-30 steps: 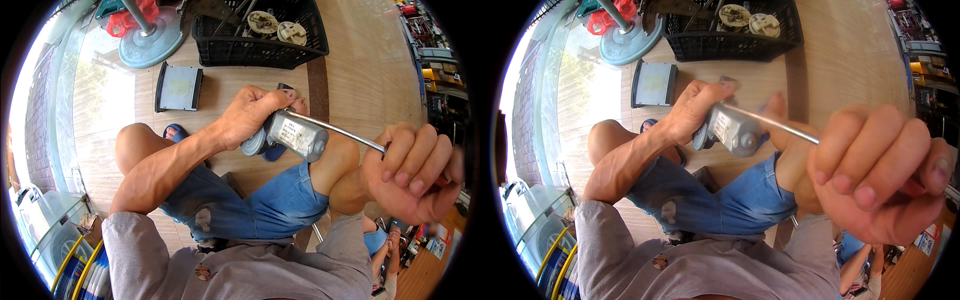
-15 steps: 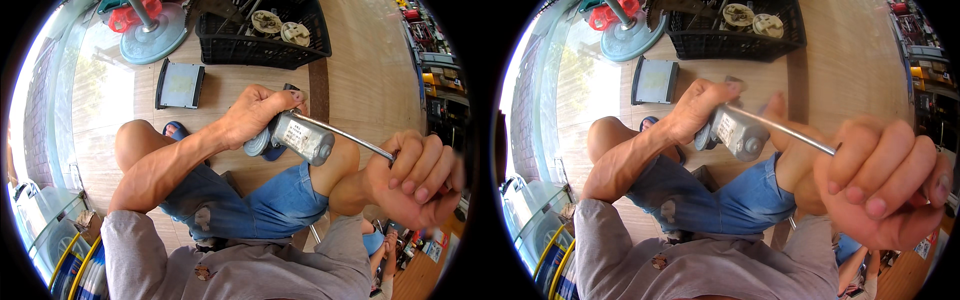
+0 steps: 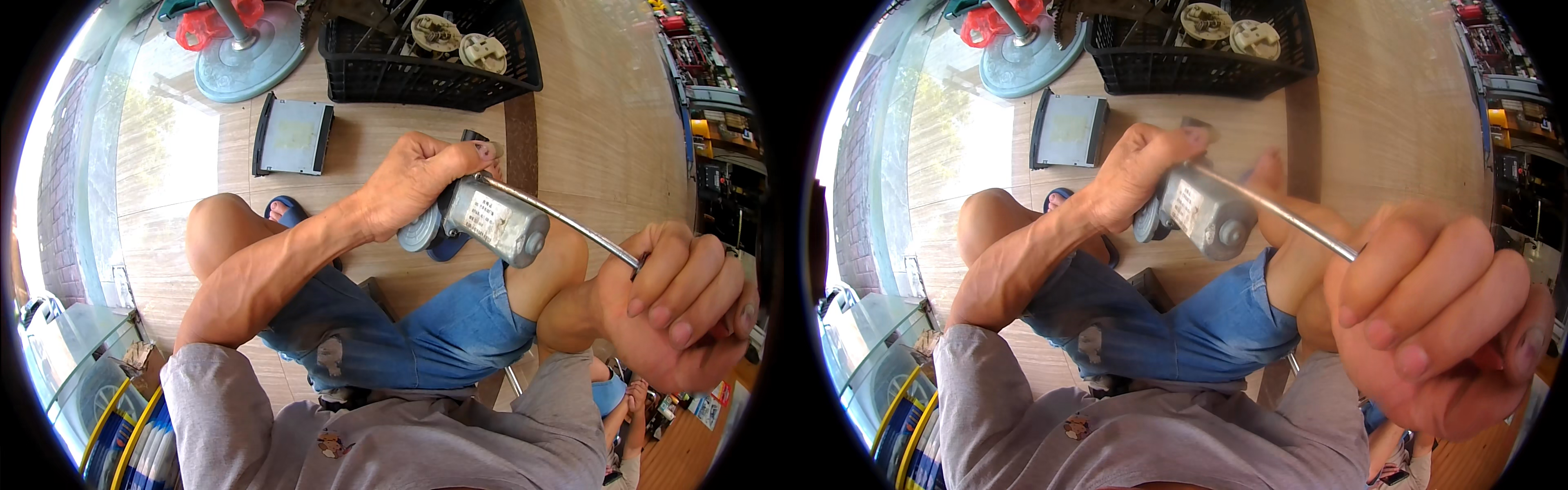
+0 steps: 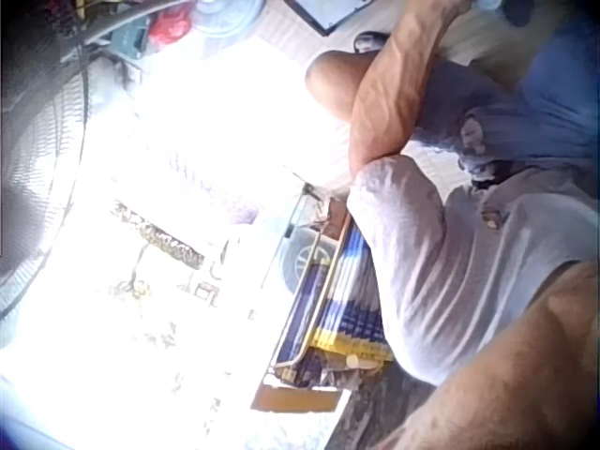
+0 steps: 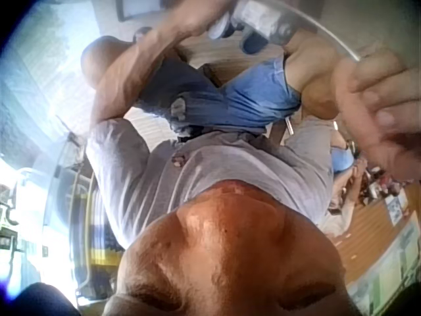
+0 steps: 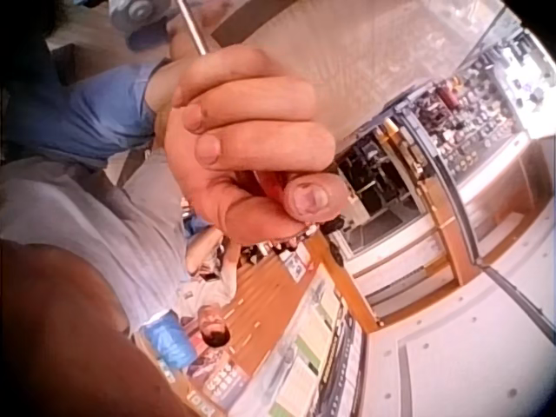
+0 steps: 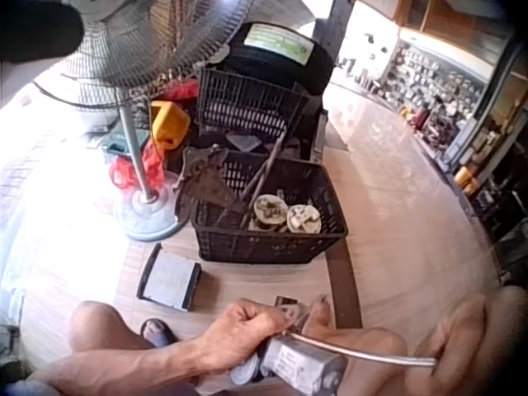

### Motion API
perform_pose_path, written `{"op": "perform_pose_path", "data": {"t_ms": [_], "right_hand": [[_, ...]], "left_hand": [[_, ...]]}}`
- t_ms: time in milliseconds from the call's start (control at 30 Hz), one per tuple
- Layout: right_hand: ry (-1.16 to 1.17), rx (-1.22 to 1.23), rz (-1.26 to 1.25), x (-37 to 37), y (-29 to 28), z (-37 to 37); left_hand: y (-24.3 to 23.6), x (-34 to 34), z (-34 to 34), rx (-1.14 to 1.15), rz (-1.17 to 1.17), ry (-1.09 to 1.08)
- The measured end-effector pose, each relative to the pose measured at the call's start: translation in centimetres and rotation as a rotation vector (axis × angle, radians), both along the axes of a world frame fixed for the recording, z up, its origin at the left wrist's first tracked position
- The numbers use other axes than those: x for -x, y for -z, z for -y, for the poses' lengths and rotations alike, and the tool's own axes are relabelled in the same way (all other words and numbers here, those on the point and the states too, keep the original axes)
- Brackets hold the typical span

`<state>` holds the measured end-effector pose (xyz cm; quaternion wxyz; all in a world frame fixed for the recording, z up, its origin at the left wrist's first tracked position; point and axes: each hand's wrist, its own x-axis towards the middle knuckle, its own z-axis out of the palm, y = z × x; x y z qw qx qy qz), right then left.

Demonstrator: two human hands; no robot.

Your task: The person disassembles a car power window motor by removing screws with a screwdriver and then separating the motor from the gear assembly by hand.

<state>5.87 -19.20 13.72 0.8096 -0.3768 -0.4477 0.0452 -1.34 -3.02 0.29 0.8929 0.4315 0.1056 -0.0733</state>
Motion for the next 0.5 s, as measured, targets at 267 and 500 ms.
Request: {"op": "perform_pose_path", "data": {"t_ms": [267,500], "right_hand": [[-0.007,0.009,-0.018,-0.16,0.07,0.02],[0.047,-0.021,-0.061,-0.69,0.36,-0.18]], "left_hand": [[0.19,-0.04,-0.06,-0.019,0.008,-0.001],[-0.36,-0.12,0.25,-0.050,-0.028,-0.067]]}}
